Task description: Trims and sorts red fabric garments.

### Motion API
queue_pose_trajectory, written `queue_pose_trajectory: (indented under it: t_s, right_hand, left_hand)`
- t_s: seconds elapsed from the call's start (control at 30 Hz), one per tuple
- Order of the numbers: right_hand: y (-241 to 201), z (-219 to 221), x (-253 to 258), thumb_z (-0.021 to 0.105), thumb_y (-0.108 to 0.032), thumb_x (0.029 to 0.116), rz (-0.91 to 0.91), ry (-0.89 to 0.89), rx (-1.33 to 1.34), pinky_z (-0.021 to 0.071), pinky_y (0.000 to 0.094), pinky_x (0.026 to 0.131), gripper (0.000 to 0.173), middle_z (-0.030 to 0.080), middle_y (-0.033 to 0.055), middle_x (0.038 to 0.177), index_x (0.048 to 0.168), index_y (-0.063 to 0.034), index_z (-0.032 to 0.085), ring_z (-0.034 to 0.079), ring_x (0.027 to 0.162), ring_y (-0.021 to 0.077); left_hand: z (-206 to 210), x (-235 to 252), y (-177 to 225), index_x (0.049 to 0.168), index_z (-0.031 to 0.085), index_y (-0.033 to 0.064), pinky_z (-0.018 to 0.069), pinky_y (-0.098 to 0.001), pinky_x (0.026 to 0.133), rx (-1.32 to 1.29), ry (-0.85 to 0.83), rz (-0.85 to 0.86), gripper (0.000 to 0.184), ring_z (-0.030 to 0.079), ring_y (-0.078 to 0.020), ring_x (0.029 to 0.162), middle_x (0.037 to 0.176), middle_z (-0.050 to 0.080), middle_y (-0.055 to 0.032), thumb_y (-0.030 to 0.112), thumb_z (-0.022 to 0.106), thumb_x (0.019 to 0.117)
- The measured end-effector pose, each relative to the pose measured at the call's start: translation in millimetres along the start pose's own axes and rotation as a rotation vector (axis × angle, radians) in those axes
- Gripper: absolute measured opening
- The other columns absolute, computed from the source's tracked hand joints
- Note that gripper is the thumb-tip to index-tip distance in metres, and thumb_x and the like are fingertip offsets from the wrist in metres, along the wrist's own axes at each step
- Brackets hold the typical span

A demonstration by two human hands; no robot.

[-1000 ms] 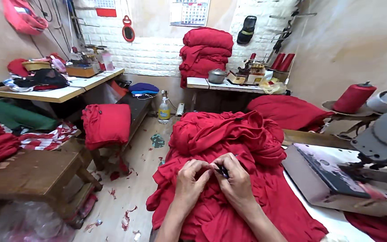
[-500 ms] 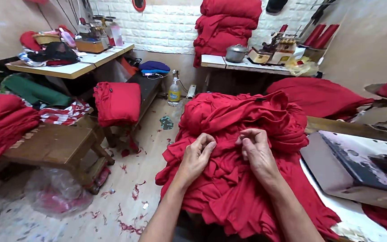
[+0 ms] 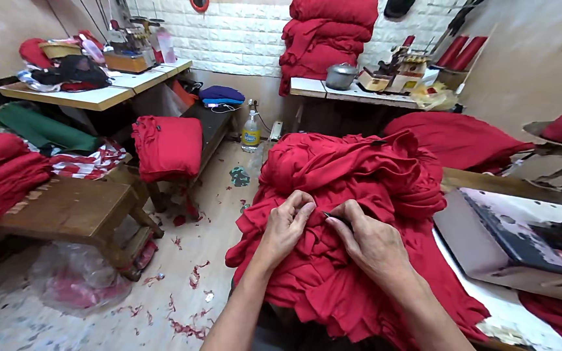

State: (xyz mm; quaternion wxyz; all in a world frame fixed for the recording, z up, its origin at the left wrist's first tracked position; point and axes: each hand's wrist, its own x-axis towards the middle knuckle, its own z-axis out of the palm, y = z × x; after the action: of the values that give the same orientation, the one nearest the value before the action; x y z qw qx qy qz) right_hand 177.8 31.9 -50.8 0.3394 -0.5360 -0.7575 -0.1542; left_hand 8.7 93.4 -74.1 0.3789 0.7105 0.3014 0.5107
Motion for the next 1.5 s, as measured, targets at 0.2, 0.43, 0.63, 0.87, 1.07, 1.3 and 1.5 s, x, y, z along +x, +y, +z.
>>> queue_pose_trajectory:
  t_s: [0.2,0.43,0.63,0.87,1.07,1.3,1.5]
  right_hand:
    - [-9,-3,4,0.055,-0.027,0.1014,0.011,-0.033,-0.030,0.0521,0.0457,0.050,0.028,0.069,0.0116,0.078,0.107,-0.0014,0.066,0.070,0.065,0.0311]
    - [-18,-1,7,0.058,-0.022,0.0999,0.023,-0.067,-0.060,0.0519,0.0477,0.050,0.024,0.068,0.0133,0.077,0.107,0.0001,0.065,0.069,0.063,0.0337]
    - [-19,4,4,0.058,-0.024,0.0994,0.035,-0.078,-0.023,0.0524,0.0472,0.051,0.026,0.068,0.0118,0.076,0.109,-0.0007,0.064,0.069,0.063,0.0323]
    - [-3,0,-6,0.056,-0.037,0.1020,0.117,-0.080,0.315,0.0533,0.0347,0.056,0.039,0.067,0.0032,0.083,0.120,-0.0027,0.059,0.064,0.066,0.0146]
    - [23,-13,-24,0.058,-0.019,0.1014,0.262,0.216,0.530,0.0457,0.0094,0.063,0.016,0.060,-0.0075,0.081,0.100,-0.0041,0.063,0.053,0.068,-0.0081]
    - [29,-9,-2,0.057,-0.024,0.1019,0.212,0.120,0.306,0.0555,0.0339,0.078,0.031,0.069,0.0121,0.116,0.123,-0.0041,0.069,0.067,0.091,0.0154]
    - [46,31,9,0.059,-0.022,0.0988,0.174,0.104,0.372,0.0501,0.0300,0.073,0.022,0.064,0.0071,0.090,0.095,-0.0036,0.071,0.061,0.081,0.0127]
  left_hand:
    - [0,1,-1,0.105,0.070,0.0013,0.0487,-0.0254,0.074,0.022,-0.010,0.007,0.025,0.060,-0.0036,0.075,0.082,0.068,-0.0021,0.021,0.053,0.1055]
    - [0,1,0,0.105,0.070,0.0008,0.0492,-0.0279,0.075,0.067,-0.019,0.021,0.026,0.061,-0.0064,0.075,0.083,0.069,-0.0036,0.020,0.052,0.1057]
    - [-1,1,3,0.108,0.069,-0.0005,0.0506,-0.0293,0.077,0.089,-0.009,0.026,0.026,0.064,-0.0085,0.079,0.087,0.070,-0.0060,0.018,0.051,0.1058]
    - [-24,-13,-2,0.112,0.067,-0.0083,0.0568,-0.0283,0.085,0.009,0.236,0.040,0.025,0.068,-0.0138,0.096,0.111,0.070,-0.0160,0.009,0.052,0.1037]
    - [-96,-46,-32,0.123,0.062,-0.0094,0.0410,-0.0613,0.105,0.507,0.449,-0.400,0.032,0.055,-0.0464,0.124,0.127,0.061,-0.0306,0.015,0.054,0.1039]
    - [-57,-30,-9,0.114,0.068,-0.0044,0.0537,-0.0393,0.091,0.292,0.398,-0.194,0.028,0.067,-0.0215,0.101,0.109,0.069,-0.0164,0.020,0.059,0.1023]
    - [-36,-14,-6,0.108,0.072,-0.0033,0.0499,-0.0432,0.096,0.331,0.103,-0.124,0.022,0.065,-0.0267,0.105,0.107,0.069,-0.0170,0.015,0.065,0.0965]
